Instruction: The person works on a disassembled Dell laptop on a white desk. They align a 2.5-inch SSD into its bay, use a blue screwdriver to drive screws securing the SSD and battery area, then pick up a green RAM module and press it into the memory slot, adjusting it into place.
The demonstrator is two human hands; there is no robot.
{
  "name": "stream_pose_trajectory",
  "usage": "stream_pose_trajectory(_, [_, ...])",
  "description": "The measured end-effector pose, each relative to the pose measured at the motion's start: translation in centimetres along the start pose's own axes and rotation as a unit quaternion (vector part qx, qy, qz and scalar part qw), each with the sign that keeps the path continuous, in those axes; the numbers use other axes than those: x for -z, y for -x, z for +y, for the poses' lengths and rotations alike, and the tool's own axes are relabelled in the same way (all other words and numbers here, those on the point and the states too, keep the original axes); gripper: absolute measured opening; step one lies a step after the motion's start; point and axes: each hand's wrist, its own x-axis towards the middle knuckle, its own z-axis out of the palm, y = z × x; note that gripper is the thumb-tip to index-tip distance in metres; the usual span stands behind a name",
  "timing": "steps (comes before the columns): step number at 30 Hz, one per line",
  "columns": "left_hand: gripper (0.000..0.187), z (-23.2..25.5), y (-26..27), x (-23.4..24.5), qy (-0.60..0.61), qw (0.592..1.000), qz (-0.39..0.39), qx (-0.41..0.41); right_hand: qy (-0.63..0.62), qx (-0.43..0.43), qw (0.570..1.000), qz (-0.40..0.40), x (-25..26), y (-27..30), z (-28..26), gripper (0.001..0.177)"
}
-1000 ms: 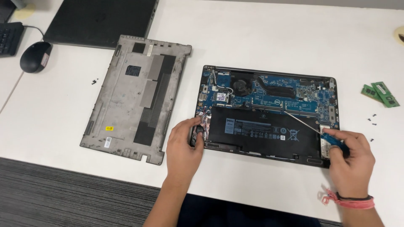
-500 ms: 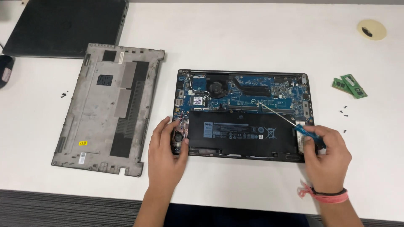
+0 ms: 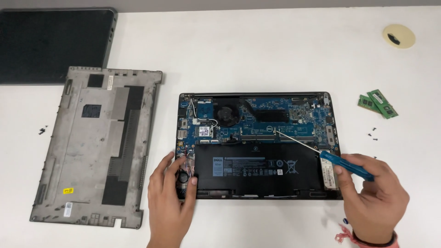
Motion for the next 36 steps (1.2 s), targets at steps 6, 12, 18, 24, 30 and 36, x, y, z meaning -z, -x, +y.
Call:
stream_pose_trajectory(6, [0.048, -0.8, -0.2, -0.6, -0.039, 0.999, 0.015, -0.022, 0.002, -0.040, 0.999, -0.003, -1.7, 0.0, -0.8, 0.024])
stream_pose_trajectory(12, [0.053, -2.2, -0.3, -1.1, -0.058, 0.997, -0.011, -0.050, 0.096, 0.164, 0.965, -0.181, -1.6, 4.9, 3.9, 0.017])
stream_pose_trajectory(18, [0.052, -5.2, 0.0, -2.8, -0.027, 0.995, 0.059, -0.071, 0.256, 0.037, 0.957, -0.133, 6.0, 4.9, 14.2, 0.013])
stream_pose_trajectory(24, [0.082, -21.3, 1.8, -8.5, -0.060, 0.991, -0.089, -0.083, 0.155, -0.056, 0.984, 0.065, 2.1, -1.8, 6.5, 0.009])
stream_pose_trajectory(30, [0.077, -19.9, 1.6, -8.5, -0.006, 0.995, -0.056, -0.087, 0.330, 0.008, 0.943, -0.041, 2.5, -3.2, 6.7, 0.011])
stream_pose_trajectory(36, [0.074, -17.9, 0.0, -7.1, -0.058, 0.990, -0.079, -0.100, 0.438, 0.035, 0.898, -0.037, 3.8, -12.0, 9.2, 0.022])
